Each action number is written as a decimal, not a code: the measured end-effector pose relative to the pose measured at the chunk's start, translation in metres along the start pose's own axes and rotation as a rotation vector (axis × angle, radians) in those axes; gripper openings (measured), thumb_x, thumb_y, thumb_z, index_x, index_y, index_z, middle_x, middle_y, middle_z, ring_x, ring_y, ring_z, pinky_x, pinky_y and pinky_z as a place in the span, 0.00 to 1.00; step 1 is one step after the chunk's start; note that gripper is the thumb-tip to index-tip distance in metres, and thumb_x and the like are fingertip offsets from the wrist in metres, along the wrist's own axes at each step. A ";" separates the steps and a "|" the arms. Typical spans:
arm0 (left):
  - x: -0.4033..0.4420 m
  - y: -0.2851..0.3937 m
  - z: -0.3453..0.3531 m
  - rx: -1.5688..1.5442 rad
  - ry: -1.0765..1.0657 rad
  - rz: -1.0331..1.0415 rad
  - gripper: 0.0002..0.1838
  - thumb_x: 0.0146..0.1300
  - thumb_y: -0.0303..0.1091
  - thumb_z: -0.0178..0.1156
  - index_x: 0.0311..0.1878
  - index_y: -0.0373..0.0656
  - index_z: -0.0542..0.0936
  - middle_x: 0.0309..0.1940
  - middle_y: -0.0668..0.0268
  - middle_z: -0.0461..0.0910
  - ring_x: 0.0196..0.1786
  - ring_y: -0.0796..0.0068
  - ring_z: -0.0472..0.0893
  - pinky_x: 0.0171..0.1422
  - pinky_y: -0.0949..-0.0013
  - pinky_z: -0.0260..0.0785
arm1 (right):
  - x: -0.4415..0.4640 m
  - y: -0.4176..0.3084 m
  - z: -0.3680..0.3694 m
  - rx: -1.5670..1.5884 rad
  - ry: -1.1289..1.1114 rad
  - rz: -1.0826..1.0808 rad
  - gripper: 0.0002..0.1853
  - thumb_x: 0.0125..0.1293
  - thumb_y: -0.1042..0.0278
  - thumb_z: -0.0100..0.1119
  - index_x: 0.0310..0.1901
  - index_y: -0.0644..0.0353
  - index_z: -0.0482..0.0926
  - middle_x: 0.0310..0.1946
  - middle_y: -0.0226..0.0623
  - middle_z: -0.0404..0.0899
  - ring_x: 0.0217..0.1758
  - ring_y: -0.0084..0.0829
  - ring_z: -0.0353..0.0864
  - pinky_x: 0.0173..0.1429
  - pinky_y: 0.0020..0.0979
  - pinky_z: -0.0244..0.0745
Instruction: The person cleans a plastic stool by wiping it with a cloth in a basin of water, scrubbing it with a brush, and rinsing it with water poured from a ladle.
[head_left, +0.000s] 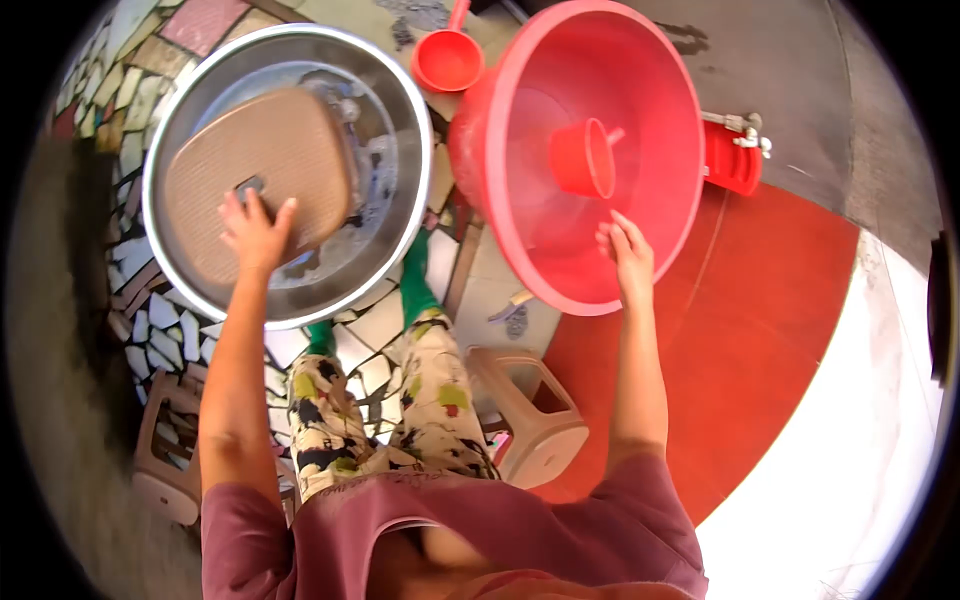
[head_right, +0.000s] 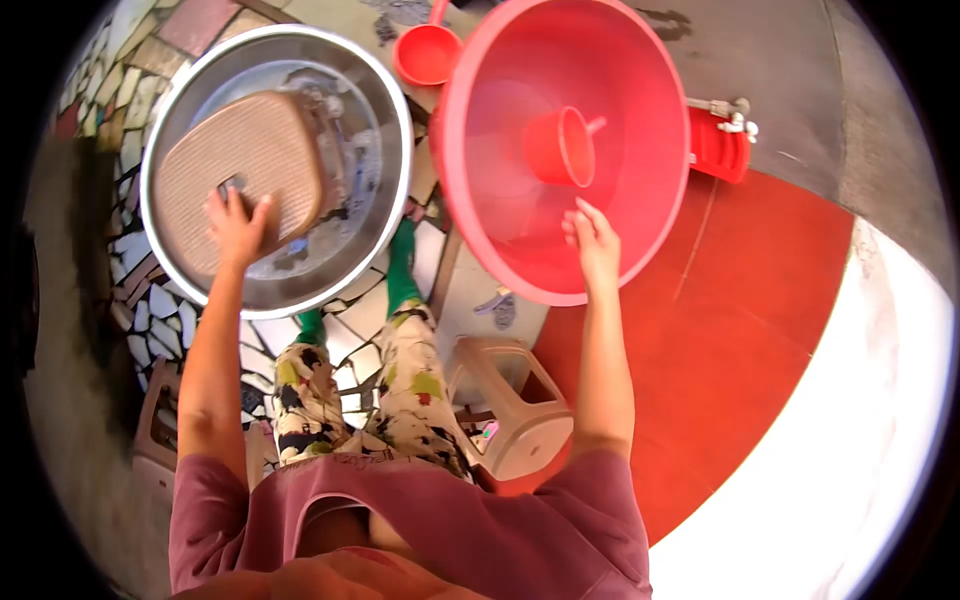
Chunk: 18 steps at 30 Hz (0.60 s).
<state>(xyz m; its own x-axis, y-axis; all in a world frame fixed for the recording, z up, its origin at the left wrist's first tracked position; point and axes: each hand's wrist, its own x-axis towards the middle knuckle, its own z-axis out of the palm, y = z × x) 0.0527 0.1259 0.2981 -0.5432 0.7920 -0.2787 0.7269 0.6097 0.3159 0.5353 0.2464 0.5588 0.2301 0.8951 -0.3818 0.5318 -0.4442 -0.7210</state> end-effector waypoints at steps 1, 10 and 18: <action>0.000 0.010 -0.008 -0.004 -0.042 -0.069 0.48 0.56 0.70 0.52 0.70 0.43 0.60 0.75 0.48 0.38 0.76 0.44 0.35 0.70 0.30 0.30 | 0.027 0.013 -0.006 -0.041 0.022 -0.027 0.18 0.71 0.67 0.50 0.60 0.63 0.72 0.43 0.39 0.81 0.43 0.26 0.81 0.46 0.23 0.76; 0.025 -0.037 -0.012 0.069 0.055 -0.294 0.53 0.48 0.79 0.51 0.71 0.51 0.60 0.75 0.47 0.33 0.76 0.42 0.27 0.67 0.25 0.20 | 0.201 0.041 0.028 -1.325 0.134 -0.106 0.42 0.55 0.52 0.67 0.71 0.39 0.56 0.70 0.45 0.55 0.68 0.47 0.61 0.67 0.44 0.65; 0.037 -0.094 -0.015 0.002 0.051 -0.278 0.52 0.48 0.77 0.53 0.70 0.51 0.60 0.75 0.47 0.31 0.76 0.43 0.26 0.67 0.26 0.19 | 0.266 0.042 0.086 -1.498 -0.145 0.080 0.43 0.52 0.40 0.66 0.69 0.33 0.59 0.74 0.29 0.49 0.75 0.40 0.50 0.65 0.58 0.61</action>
<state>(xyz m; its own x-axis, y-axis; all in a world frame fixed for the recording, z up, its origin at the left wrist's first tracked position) -0.0417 0.0984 0.2715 -0.7422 0.5952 -0.3079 0.5480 0.8035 0.2324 0.5488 0.4630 0.3771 0.2652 0.8202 -0.5068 0.8590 0.0378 0.5106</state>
